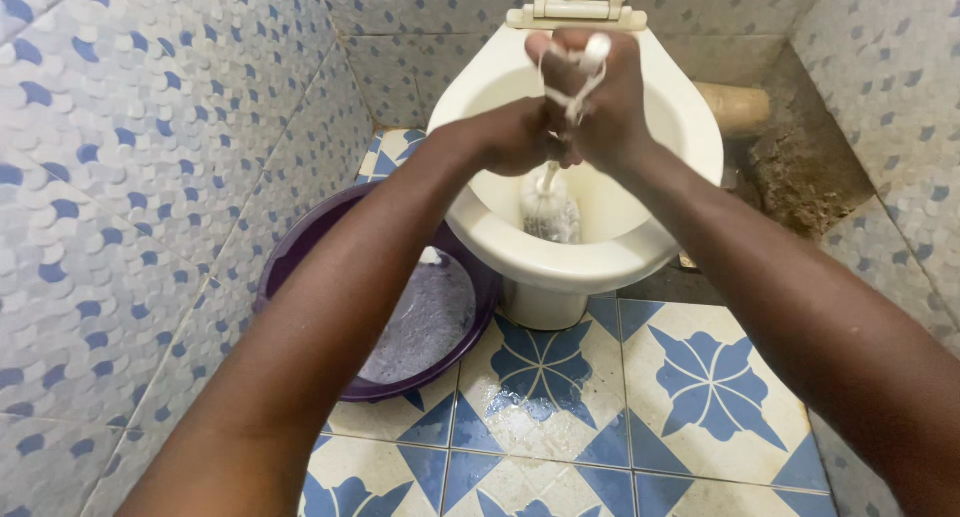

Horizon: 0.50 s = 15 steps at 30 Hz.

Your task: The person cleans the interior and rim of a toilet using a brush and soapy water from a bucket, rinsing the brush with water from a pitcher.

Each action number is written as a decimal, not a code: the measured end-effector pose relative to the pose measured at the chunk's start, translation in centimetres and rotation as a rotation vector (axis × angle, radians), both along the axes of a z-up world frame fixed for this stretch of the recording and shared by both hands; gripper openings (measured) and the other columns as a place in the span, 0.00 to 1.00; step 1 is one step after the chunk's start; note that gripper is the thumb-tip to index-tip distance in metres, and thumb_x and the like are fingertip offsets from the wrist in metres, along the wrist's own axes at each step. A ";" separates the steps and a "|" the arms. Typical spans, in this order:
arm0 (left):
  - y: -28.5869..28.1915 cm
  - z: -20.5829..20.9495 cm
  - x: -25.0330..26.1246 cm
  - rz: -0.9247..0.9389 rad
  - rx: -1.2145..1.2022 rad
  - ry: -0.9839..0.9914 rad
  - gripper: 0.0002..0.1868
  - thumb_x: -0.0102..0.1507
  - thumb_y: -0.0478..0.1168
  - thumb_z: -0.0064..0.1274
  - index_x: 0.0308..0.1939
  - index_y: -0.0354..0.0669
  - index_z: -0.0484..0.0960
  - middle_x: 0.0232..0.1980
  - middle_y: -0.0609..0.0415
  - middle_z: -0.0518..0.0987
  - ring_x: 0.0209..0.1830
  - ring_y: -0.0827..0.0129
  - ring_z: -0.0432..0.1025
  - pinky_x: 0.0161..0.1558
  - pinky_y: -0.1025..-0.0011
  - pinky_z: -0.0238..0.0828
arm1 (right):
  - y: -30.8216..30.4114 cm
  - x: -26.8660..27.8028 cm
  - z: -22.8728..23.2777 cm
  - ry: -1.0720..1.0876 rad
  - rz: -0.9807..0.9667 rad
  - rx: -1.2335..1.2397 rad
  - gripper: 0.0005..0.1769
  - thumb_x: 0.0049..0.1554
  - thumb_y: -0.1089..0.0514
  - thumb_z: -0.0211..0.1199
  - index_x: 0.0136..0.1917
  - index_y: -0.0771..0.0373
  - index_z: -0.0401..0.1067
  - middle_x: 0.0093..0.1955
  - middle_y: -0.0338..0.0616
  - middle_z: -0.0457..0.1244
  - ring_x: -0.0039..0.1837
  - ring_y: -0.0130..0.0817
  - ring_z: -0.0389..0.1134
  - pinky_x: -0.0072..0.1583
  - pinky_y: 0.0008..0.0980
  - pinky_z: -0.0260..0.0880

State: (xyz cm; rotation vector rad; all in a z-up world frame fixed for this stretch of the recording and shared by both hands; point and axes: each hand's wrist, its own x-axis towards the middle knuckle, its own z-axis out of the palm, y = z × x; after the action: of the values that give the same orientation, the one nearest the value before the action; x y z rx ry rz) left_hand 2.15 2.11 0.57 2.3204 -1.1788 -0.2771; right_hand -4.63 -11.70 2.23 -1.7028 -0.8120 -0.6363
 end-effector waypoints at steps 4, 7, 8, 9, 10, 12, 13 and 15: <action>1.7 0.1 1.6 0.002 -0.146 0.115 0.08 0.65 0.35 0.53 0.46 0.38 0.84 0.44 0.47 0.85 0.46 0.60 0.79 0.47 0.62 0.75 | 2.5 -1.0 -0.9 -0.241 -0.105 -0.334 0.25 0.71 0.50 0.60 0.34 0.62 0.66 0.29 0.39 0.61 0.31 0.29 0.62 0.37 0.31 0.59; 2.7 -0.1 2.5 -0.025 -0.235 0.092 0.10 0.60 0.34 0.55 0.44 0.39 0.86 0.44 0.48 0.86 0.44 0.61 0.80 0.45 0.62 0.77 | 3.9 -2.4 -1.6 -0.558 -0.079 -0.492 0.19 0.66 0.53 0.60 0.34 0.59 0.68 0.29 0.40 0.61 0.35 0.38 0.64 0.56 0.58 0.61; 2.4 -0.8 2.1 -0.057 -0.240 0.005 0.14 0.56 0.33 0.57 0.45 0.44 0.88 0.45 0.51 0.86 0.45 0.65 0.80 0.47 0.65 0.77 | 4.1 -2.7 -1.7 -0.504 -0.091 -0.557 0.19 0.65 0.52 0.62 0.34 0.60 0.69 0.30 0.41 0.62 0.35 0.40 0.65 0.52 0.54 0.61; 2.3 -1.1 1.9 -0.090 -0.243 -0.083 0.18 0.51 0.33 0.60 0.45 0.48 0.90 0.47 0.54 0.87 0.46 0.68 0.80 0.49 0.68 0.76 | 4.3 -3.0 -1.9 -0.450 -0.104 -0.621 0.19 0.64 0.51 0.64 0.34 0.61 0.69 0.30 0.42 0.63 0.35 0.41 0.65 0.48 0.50 0.62; 2.8 -1.6 1.7 -0.041 -0.228 -0.009 0.18 0.53 0.33 0.59 0.47 0.49 0.89 0.46 0.54 0.87 0.46 0.68 0.81 0.48 0.68 0.77 | 4.6 -3.2 -2.1 -0.376 -0.112 -0.685 0.20 0.63 0.50 0.67 0.34 0.62 0.69 0.31 0.43 0.64 0.36 0.42 0.66 0.43 0.46 0.62; 3.7 -2.1 2.0 0.051 -0.200 0.137 0.18 0.56 0.33 0.57 0.49 0.51 0.86 0.45 0.55 0.86 0.44 0.68 0.82 0.46 0.68 0.79 | 4.4 -2.9 -1.7 -0.454 -0.030 -0.467 0.19 0.64 0.51 0.63 0.35 0.62 0.68 0.35 0.46 0.64 0.41 0.45 0.66 0.46 0.44 0.64; 3.7 -2.0 2.7 -0.028 -0.240 -0.058 0.15 0.56 0.34 0.59 0.46 0.48 0.86 0.45 0.53 0.86 0.44 0.67 0.81 0.47 0.68 0.78 | 4.2 -2.6 -1.6 -0.493 0.011 -0.360 0.18 0.65 0.52 0.61 0.36 0.62 0.67 0.37 0.48 0.64 0.44 0.47 0.66 0.47 0.42 0.65; 4.1 -2.5 3.3 -0.166 -0.305 -0.429 0.08 0.57 0.35 0.64 0.40 0.43 0.88 0.45 0.49 0.86 0.45 0.65 0.80 0.48 0.68 0.78 | 3.9 -1.1 -0.8 -0.196 -0.151 -0.262 0.18 0.68 0.54 0.62 0.36 0.61 0.71 0.32 0.39 0.64 0.34 0.29 0.63 0.38 0.35 0.63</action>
State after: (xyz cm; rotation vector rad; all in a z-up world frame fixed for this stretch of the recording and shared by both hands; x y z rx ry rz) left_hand 5.46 6.25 -1.93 2.0694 -1.5008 0.3418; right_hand -5.71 -7.75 1.43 -1.9753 -0.9434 -0.8396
